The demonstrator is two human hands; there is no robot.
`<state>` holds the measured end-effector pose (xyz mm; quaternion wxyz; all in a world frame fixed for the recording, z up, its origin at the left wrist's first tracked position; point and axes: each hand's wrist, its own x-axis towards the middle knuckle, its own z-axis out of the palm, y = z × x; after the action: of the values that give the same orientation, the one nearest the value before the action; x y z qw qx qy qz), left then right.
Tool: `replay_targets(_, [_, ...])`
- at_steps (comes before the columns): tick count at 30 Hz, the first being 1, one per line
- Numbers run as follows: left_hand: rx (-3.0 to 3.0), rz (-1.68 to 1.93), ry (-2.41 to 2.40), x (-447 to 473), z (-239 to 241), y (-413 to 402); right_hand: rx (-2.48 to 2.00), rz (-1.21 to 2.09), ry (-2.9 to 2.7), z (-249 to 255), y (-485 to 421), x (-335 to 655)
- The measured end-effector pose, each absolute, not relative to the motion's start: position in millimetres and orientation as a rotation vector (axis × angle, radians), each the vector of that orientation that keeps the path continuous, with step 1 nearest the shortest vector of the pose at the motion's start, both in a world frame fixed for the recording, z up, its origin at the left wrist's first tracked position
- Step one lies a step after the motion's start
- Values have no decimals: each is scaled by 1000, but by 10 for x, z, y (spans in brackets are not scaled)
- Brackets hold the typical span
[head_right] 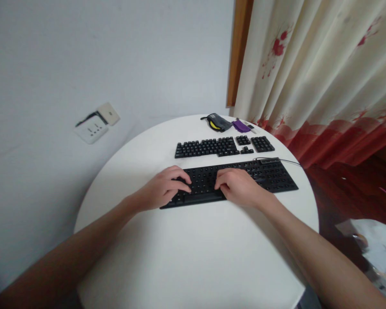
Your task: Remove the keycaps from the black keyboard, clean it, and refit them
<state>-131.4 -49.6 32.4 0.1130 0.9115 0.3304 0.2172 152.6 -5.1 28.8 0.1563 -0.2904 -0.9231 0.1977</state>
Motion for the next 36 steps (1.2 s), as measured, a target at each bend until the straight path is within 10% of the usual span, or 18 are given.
replay_targets(36, [2671, 192, 1392, -1253, 82, -500, -1085, 327, -2504, 73, 242, 1680])
